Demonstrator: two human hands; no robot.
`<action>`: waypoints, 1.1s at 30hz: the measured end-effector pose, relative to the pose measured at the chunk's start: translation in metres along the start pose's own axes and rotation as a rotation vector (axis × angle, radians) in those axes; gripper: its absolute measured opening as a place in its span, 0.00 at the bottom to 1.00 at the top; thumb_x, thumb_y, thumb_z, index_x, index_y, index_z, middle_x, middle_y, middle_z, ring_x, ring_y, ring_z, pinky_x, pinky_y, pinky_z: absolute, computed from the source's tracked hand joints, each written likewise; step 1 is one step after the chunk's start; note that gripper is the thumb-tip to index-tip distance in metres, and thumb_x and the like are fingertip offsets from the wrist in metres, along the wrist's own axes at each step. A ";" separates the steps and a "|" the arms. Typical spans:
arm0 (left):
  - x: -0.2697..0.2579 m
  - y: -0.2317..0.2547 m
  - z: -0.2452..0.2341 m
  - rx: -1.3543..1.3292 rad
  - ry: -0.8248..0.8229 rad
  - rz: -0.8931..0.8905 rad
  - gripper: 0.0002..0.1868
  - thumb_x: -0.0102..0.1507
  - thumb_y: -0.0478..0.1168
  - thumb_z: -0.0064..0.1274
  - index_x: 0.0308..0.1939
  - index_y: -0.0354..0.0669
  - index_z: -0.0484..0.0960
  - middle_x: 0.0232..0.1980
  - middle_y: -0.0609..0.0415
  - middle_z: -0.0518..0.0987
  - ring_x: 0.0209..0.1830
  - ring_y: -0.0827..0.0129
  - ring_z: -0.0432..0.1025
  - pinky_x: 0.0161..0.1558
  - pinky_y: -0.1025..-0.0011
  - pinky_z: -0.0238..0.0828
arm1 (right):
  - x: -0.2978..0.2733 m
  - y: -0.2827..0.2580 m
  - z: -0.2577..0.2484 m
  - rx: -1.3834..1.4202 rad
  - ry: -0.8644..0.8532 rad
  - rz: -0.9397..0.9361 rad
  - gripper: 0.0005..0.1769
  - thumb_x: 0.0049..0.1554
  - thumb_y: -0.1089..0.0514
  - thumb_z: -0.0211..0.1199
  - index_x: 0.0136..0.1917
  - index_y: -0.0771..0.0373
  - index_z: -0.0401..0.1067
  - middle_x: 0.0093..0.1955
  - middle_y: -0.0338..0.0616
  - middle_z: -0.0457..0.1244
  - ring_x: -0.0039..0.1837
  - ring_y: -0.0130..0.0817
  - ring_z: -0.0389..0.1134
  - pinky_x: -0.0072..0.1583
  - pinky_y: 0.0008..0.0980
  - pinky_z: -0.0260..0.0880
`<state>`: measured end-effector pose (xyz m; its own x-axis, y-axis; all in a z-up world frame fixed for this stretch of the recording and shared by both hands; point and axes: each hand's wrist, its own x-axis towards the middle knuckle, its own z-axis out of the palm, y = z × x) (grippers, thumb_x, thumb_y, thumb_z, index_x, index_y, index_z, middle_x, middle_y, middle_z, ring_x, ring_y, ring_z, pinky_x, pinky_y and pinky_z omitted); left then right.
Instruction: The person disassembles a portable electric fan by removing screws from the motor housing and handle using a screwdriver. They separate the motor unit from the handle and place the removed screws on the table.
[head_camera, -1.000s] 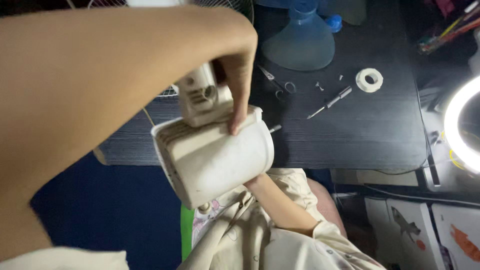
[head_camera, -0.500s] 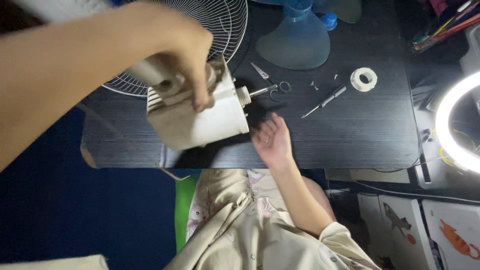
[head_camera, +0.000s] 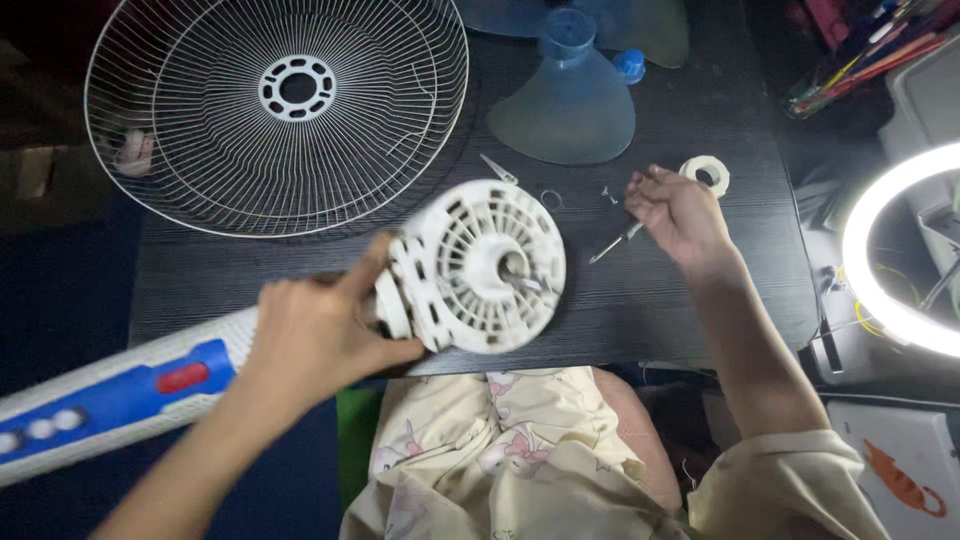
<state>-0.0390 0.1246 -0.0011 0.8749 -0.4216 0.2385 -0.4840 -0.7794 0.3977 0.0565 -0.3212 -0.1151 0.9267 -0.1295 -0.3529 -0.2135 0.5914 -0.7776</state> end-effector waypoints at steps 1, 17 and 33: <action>-0.003 0.001 0.009 -0.007 0.011 0.010 0.53 0.39 0.59 0.74 0.64 0.39 0.77 0.16 0.54 0.79 0.13 0.61 0.74 0.22 0.61 0.73 | 0.004 -0.002 0.004 -0.128 -0.012 -0.037 0.11 0.65 0.72 0.46 0.60 0.74 0.62 0.55 0.55 0.63 0.54 0.35 0.68 0.57 0.30 0.74; 0.019 -0.027 0.074 -0.218 0.160 -0.024 0.50 0.39 0.56 0.74 0.60 0.33 0.79 0.20 0.47 0.81 0.18 0.59 0.77 0.25 0.64 0.75 | 0.016 -0.015 0.017 -1.705 -0.013 -0.607 0.11 0.61 0.56 0.65 0.52 0.65 0.80 0.48 0.53 0.72 0.48 0.41 0.73 0.51 0.40 0.72; 0.017 -0.031 0.077 -0.210 0.106 -0.036 0.53 0.46 0.60 0.73 0.63 0.25 0.73 0.29 0.44 0.83 0.22 0.58 0.79 0.26 0.62 0.76 | 0.014 0.001 0.019 -1.645 -0.023 -0.615 0.12 0.63 0.59 0.61 0.58 0.64 0.77 0.58 0.52 0.67 0.52 0.42 0.72 0.55 0.39 0.74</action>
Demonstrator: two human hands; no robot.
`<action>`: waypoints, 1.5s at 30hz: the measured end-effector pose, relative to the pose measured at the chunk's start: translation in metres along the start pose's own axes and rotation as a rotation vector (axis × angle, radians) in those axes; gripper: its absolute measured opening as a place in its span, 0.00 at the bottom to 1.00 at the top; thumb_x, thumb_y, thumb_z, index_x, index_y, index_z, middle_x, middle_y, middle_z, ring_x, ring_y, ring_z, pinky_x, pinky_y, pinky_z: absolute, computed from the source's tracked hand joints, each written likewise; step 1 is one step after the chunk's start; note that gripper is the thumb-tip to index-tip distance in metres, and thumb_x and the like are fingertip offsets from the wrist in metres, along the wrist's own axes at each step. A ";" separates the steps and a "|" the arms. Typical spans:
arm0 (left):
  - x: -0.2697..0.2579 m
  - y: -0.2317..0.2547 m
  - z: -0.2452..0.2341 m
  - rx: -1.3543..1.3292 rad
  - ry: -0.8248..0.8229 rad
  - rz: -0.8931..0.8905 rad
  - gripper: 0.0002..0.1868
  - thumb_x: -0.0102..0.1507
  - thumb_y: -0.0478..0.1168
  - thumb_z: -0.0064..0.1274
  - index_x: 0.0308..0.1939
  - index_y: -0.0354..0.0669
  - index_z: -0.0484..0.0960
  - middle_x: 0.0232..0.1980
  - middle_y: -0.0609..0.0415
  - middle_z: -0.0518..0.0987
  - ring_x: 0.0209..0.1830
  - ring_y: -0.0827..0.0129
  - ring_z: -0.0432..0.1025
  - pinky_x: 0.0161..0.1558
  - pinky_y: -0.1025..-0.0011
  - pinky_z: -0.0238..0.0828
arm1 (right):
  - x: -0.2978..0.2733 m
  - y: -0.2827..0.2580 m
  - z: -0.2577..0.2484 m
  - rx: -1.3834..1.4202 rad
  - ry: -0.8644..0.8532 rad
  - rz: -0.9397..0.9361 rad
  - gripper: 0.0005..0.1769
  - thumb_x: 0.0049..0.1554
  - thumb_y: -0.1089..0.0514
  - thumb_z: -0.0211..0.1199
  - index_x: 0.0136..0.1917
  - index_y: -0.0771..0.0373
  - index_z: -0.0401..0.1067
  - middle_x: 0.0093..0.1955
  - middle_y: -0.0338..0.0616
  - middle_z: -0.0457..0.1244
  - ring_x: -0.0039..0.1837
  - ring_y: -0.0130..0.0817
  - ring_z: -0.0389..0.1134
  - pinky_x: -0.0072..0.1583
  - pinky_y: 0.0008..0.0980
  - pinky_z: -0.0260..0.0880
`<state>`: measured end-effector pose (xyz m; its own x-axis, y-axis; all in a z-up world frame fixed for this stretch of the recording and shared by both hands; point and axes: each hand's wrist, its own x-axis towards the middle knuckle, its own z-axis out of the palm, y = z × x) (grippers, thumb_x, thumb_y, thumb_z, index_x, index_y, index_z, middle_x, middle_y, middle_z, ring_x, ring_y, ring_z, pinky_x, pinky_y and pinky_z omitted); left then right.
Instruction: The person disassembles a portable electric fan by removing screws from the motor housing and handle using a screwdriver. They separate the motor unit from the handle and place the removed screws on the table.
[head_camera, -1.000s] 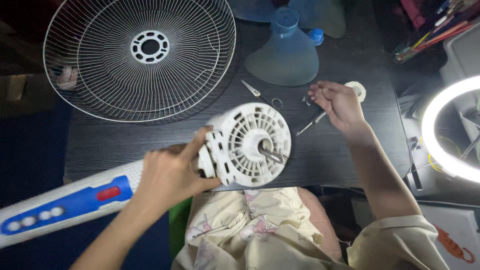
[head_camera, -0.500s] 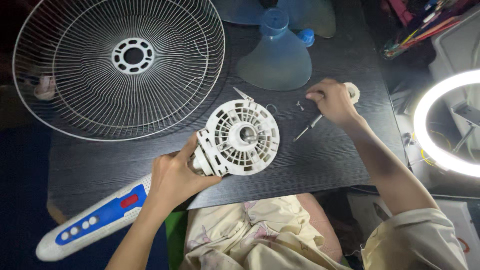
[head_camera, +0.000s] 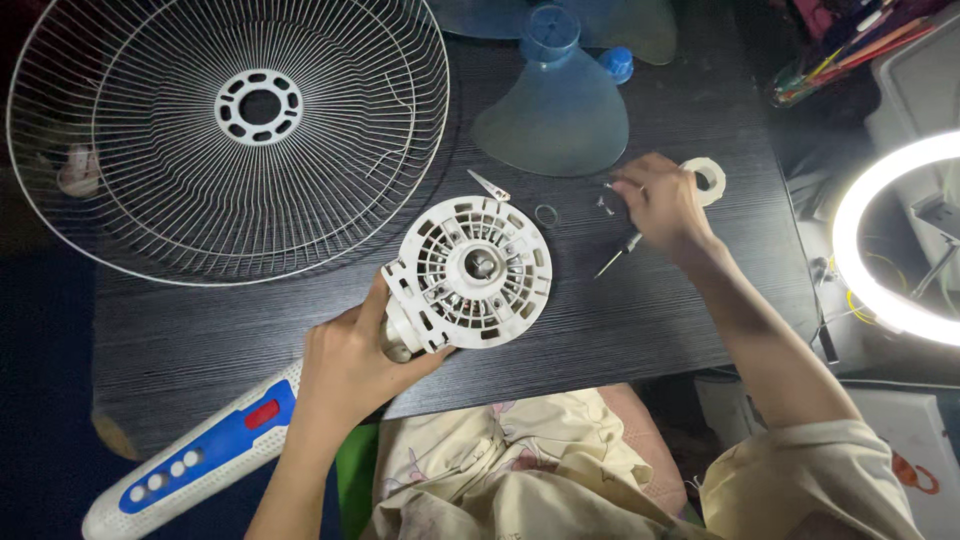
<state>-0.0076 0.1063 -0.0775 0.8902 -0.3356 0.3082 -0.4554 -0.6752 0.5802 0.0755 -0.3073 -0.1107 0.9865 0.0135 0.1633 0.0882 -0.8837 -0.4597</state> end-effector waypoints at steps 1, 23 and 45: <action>0.001 0.002 -0.001 -0.009 -0.004 -0.011 0.53 0.46 0.59 0.73 0.64 0.25 0.72 0.31 0.43 0.84 0.25 0.56 0.80 0.27 0.61 0.76 | -0.006 -0.007 0.002 -0.054 0.026 -0.090 0.12 0.61 0.59 0.63 0.57 0.64 0.78 0.58 0.53 0.67 0.52 0.44 0.72 0.55 0.39 0.74; -0.022 0.016 0.012 -0.053 0.062 -0.090 0.52 0.53 0.49 0.69 0.72 0.26 0.60 0.54 0.34 0.78 0.45 0.47 0.79 0.39 0.58 0.78 | -0.020 -0.007 0.013 -0.198 0.267 -0.242 0.07 0.63 0.63 0.66 0.55 0.64 0.81 0.55 0.45 0.70 0.55 0.38 0.70 0.58 0.42 0.63; -0.086 -0.004 -0.033 0.342 -0.111 -0.354 0.56 0.40 0.60 0.73 0.68 0.44 0.70 0.45 0.42 0.83 0.43 0.48 0.79 0.44 0.53 0.76 | -0.106 -0.019 0.027 -0.015 0.320 0.197 0.17 0.72 0.48 0.57 0.65 0.60 0.74 0.57 0.45 0.67 0.57 0.40 0.70 0.58 0.41 0.68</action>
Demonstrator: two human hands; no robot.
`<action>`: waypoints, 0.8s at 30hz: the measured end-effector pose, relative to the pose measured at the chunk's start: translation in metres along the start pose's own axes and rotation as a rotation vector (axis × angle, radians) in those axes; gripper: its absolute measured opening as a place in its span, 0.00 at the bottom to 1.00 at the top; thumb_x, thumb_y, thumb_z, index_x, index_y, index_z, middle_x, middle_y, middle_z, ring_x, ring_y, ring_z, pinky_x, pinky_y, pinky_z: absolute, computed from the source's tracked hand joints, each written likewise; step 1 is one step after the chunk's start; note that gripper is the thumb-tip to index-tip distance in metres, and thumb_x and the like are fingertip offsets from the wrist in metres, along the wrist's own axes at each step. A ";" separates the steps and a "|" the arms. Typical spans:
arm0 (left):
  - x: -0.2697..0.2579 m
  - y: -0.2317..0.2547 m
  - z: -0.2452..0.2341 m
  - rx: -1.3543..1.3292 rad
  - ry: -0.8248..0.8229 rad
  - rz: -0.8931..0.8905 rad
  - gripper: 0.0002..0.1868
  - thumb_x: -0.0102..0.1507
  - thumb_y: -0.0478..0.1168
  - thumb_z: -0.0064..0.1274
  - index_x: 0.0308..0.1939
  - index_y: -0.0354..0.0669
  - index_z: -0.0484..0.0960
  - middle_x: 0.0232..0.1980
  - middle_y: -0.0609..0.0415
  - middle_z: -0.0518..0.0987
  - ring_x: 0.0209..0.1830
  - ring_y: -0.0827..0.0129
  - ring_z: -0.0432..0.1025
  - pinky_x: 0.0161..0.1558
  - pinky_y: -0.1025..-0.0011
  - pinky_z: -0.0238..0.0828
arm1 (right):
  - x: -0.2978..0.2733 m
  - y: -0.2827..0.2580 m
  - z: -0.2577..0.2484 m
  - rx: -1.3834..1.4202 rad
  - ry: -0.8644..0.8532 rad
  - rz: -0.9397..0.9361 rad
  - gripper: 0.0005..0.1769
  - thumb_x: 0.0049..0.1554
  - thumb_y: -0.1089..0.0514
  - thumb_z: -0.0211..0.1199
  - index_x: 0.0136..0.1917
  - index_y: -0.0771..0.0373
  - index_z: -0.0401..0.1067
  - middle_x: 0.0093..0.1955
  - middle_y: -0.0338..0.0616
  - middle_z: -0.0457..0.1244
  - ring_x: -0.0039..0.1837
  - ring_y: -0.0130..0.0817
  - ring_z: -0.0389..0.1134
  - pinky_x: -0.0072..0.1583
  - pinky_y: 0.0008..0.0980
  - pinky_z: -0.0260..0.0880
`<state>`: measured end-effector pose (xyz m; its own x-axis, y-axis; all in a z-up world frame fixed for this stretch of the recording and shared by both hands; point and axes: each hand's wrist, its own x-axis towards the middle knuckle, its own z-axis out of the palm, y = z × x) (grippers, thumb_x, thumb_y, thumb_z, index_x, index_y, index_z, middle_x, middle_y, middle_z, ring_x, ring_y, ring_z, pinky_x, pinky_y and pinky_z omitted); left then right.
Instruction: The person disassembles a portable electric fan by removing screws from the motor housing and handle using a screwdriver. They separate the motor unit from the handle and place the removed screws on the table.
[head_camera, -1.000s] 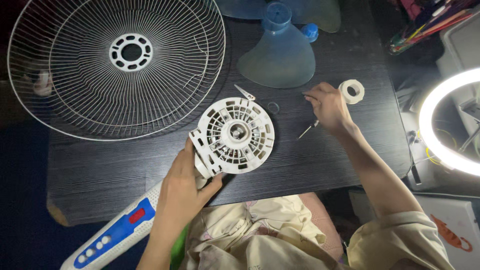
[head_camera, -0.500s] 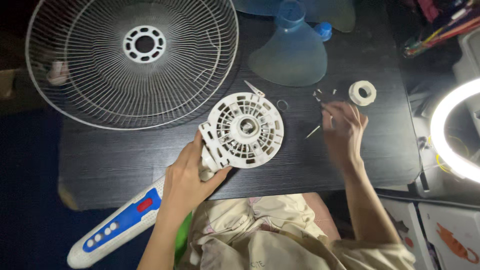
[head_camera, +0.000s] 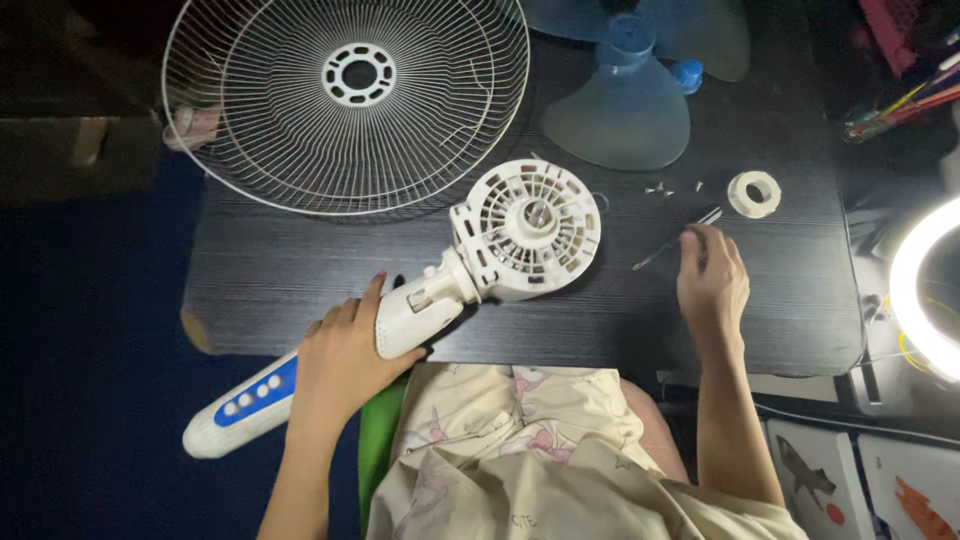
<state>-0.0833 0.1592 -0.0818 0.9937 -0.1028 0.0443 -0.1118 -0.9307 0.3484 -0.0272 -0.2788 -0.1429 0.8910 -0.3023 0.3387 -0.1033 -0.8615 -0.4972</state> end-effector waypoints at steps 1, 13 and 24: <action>0.000 -0.003 0.003 -0.015 0.025 0.030 0.55 0.40 0.60 0.73 0.67 0.43 0.72 0.44 0.40 0.83 0.42 0.47 0.79 0.44 0.52 0.76 | 0.003 -0.005 -0.001 -0.054 -0.018 0.002 0.18 0.70 0.47 0.59 0.65 0.60 0.74 0.54 0.46 0.68 0.54 0.41 0.70 0.55 0.42 0.68; -0.008 0.026 -0.010 -0.052 -0.261 -0.106 0.41 0.47 0.61 0.68 0.57 0.46 0.75 0.45 0.39 0.84 0.45 0.42 0.79 0.48 0.48 0.74 | 0.001 0.002 -0.003 0.064 0.020 0.168 0.16 0.60 0.52 0.71 0.54 0.65 0.76 0.31 0.40 0.64 0.34 0.31 0.65 0.45 0.34 0.66; -0.019 0.044 -0.013 -0.208 -0.225 -0.087 0.46 0.46 0.54 0.64 0.69 0.57 0.69 0.43 0.40 0.85 0.44 0.42 0.80 0.50 0.51 0.75 | -0.057 -0.042 -0.003 0.994 -0.054 0.234 0.40 0.56 0.66 0.65 0.76 0.66 0.49 0.45 0.51 0.71 0.45 0.27 0.71 0.46 0.22 0.66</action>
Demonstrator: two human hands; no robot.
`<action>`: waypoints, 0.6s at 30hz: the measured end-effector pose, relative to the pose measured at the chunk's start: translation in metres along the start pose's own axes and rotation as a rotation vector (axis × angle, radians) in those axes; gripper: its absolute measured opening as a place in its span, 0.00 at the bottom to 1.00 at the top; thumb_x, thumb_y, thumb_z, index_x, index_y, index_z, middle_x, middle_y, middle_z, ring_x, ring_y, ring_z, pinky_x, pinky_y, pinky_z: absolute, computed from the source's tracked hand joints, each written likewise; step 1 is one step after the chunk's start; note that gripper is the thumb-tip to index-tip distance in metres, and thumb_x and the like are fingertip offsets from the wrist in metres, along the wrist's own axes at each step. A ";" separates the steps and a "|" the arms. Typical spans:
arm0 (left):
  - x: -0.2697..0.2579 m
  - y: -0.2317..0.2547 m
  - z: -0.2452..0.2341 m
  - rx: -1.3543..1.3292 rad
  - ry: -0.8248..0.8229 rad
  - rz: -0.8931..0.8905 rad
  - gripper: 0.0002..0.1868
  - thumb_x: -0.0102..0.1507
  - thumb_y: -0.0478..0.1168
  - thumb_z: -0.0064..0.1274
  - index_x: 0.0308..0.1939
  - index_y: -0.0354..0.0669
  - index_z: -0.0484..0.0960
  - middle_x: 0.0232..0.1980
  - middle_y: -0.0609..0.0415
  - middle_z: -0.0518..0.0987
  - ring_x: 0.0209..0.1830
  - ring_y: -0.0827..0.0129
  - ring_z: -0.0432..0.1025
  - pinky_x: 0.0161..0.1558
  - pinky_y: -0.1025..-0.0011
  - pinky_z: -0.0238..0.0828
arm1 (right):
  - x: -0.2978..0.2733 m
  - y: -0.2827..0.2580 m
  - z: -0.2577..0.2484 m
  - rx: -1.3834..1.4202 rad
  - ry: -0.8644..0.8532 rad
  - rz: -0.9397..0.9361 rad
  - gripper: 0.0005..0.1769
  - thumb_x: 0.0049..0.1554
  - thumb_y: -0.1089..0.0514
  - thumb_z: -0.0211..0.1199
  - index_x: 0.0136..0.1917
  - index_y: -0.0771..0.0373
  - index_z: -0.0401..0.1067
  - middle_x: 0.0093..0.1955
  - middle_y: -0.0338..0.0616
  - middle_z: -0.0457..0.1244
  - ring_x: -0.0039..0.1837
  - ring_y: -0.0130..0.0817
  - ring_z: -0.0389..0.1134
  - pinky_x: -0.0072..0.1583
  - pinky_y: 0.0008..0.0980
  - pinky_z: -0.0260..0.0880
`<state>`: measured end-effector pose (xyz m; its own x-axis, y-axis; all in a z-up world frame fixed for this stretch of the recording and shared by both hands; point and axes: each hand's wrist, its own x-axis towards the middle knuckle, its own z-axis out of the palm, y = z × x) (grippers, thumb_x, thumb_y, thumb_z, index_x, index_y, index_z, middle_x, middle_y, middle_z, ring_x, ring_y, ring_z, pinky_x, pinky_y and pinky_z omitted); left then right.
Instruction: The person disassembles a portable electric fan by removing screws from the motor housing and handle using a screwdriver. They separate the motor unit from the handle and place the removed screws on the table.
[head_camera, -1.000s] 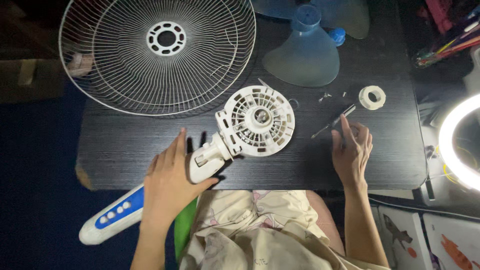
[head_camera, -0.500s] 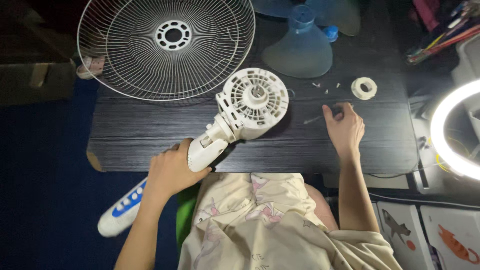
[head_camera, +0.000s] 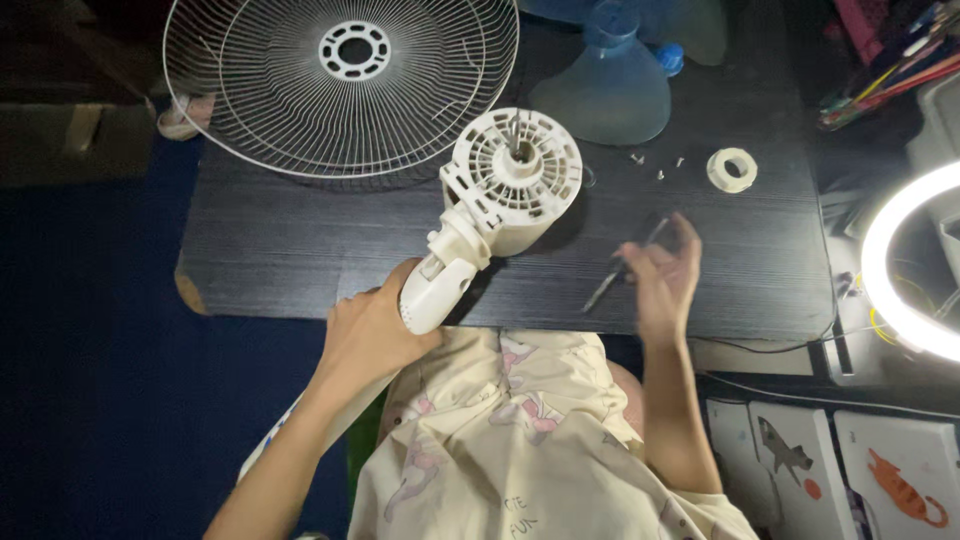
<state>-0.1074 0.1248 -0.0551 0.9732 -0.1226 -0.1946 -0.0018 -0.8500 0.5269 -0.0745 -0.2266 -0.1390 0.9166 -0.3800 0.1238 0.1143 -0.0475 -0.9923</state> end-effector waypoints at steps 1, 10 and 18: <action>0.001 0.002 0.002 0.013 -0.017 -0.019 0.46 0.46 0.55 0.64 0.68 0.55 0.69 0.42 0.40 0.85 0.44 0.42 0.80 0.50 0.51 0.75 | -0.011 -0.001 0.009 0.009 -0.068 0.013 0.40 0.56 0.66 0.65 0.77 0.67 0.50 0.46 0.52 0.71 0.47 0.28 0.72 0.47 0.23 0.68; 0.013 -0.001 0.023 -0.238 -0.084 -0.047 0.52 0.43 0.53 0.68 0.67 0.38 0.65 0.46 0.34 0.83 0.47 0.43 0.79 0.54 0.56 0.74 | -0.079 -0.010 0.059 0.348 -0.323 -0.142 0.28 0.64 0.71 0.59 0.71 0.65 0.49 0.55 0.62 0.69 0.55 0.33 0.70 0.58 0.30 0.72; 0.015 -0.014 0.058 -0.565 0.023 -0.017 0.57 0.42 0.45 0.70 0.71 0.31 0.61 0.54 0.38 0.82 0.54 0.54 0.80 0.57 0.65 0.73 | -0.086 -0.025 0.057 0.293 -0.221 -0.202 0.26 0.64 0.70 0.58 0.69 0.64 0.49 0.56 0.62 0.67 0.59 0.39 0.70 0.58 0.37 0.76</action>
<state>-0.1059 0.1057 -0.1133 0.9767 -0.0947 -0.1924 0.1314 -0.4445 0.8861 -0.1347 -0.1399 -0.1245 0.9211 -0.1807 0.3449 0.3754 0.1765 -0.9099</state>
